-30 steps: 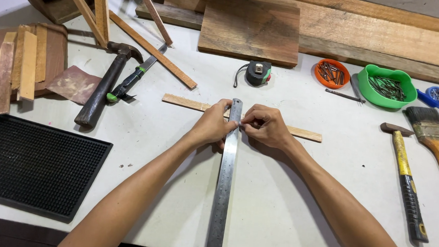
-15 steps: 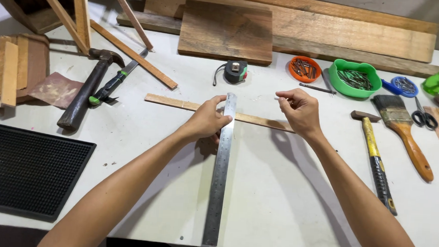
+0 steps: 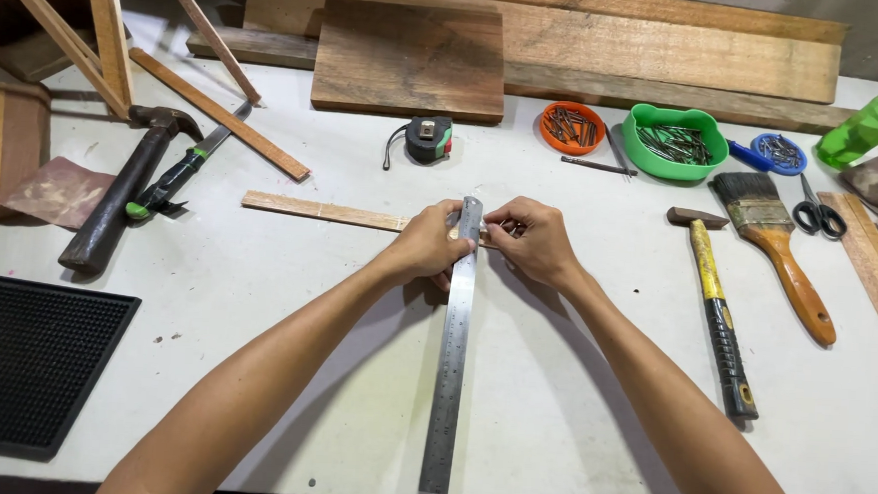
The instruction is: The recorder uses a tape measure and a ruler to measure and mark thin wooden strips on a workbench.
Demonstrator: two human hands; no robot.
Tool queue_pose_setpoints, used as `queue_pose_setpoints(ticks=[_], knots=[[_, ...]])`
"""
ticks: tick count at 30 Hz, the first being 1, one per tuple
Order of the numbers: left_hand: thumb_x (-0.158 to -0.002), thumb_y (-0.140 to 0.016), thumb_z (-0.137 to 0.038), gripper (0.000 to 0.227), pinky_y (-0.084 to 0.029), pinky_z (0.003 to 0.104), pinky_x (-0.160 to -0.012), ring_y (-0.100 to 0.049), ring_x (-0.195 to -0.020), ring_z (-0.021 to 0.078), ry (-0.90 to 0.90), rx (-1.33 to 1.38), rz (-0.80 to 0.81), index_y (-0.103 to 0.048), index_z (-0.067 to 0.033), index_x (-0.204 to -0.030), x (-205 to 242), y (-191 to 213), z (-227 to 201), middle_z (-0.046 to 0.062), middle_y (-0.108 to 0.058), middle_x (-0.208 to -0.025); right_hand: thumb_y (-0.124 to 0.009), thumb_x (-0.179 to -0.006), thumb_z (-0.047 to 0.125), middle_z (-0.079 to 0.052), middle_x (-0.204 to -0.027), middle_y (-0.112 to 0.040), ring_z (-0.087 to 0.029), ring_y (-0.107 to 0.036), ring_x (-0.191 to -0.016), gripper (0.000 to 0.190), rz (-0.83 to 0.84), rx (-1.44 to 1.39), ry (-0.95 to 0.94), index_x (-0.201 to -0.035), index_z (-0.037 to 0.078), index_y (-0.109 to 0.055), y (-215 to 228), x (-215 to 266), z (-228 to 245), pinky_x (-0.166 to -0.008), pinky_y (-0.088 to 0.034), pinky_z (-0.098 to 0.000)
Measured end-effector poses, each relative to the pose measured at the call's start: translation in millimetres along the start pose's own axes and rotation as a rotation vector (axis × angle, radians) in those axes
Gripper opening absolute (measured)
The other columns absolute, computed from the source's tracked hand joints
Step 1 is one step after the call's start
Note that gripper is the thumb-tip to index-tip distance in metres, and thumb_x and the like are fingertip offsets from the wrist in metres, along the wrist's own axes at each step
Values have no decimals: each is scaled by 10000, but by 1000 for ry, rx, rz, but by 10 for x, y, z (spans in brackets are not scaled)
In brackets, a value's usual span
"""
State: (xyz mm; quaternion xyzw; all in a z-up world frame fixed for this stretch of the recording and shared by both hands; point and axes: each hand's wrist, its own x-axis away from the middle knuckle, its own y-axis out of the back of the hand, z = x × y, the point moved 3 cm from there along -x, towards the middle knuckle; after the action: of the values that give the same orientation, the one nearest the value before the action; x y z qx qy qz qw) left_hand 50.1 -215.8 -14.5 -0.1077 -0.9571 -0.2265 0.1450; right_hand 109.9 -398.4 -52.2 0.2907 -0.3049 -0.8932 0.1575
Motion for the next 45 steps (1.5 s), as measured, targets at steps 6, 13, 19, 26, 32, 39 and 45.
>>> queue_pose_setpoints(ticks=[6,13,19,26,32,39,45], knots=[[-942,-635,-122,650,-593,301,-402,-702,-499,214,17,29,4,-341,-40,-1516,42,-3,-18,194,-749,-876,-757,-877,91,-66,-852,-745,-97,-665,-663,93,36,-107,-102,-936,29,-794,-17,46,-70,-578,-555,-231],[-942,-632,-135,642,-580,327,-377,-696,-481,223,33,41,16,-340,-40,-1506,70,23,-44,197,-750,-867,-780,-852,90,-49,-859,-755,-70,-653,-660,85,92,-181,-116,-918,41,-803,-16,30,-80,-566,-540,-216],[-939,-635,-135,650,-589,329,-369,-708,-486,230,18,38,11,-328,-34,-1502,64,34,-46,198,-745,-874,-804,-826,94,-38,-854,-762,-71,-649,-663,97,158,-161,-73,-914,58,-819,-17,30,-63,-567,-537,-204],[-933,-626,-109,644,-580,312,-350,-708,-472,226,-2,67,17,-329,-32,-1499,26,17,12,194,-743,-867,-787,-848,86,-49,-838,-733,-81,-655,-663,90,17,-39,-96,-924,38,-801,-79,-19,-16,-578,-549,-225],[-942,-605,-114,667,-567,313,-341,-696,-464,231,22,67,28,-287,-45,-1524,58,20,-6,209,-743,-852,-750,-884,72,-51,-839,-728,-71,-653,-686,75,-48,-122,-115,-920,16,-788,-73,20,-153,-599,-542,-223],[-933,-632,-111,678,-557,293,-387,-674,-482,181,-38,121,-11,-313,-32,-1526,54,14,78,161,-751,-842,-756,-897,96,-63,-836,-748,-79,-671,-674,115,-143,-109,-148,-976,13,-773,14,32,-33,-592,-553,-225],[-937,-629,-117,667,-555,295,-413,-667,-508,167,-59,154,-21,-327,-32,-1526,96,36,134,150,-757,-844,-737,-911,113,-132,-944,-761,-147,-715,-691,180,-55,162,-57,-1054,11,-776,126,62,-152,-629,-604,-276]])
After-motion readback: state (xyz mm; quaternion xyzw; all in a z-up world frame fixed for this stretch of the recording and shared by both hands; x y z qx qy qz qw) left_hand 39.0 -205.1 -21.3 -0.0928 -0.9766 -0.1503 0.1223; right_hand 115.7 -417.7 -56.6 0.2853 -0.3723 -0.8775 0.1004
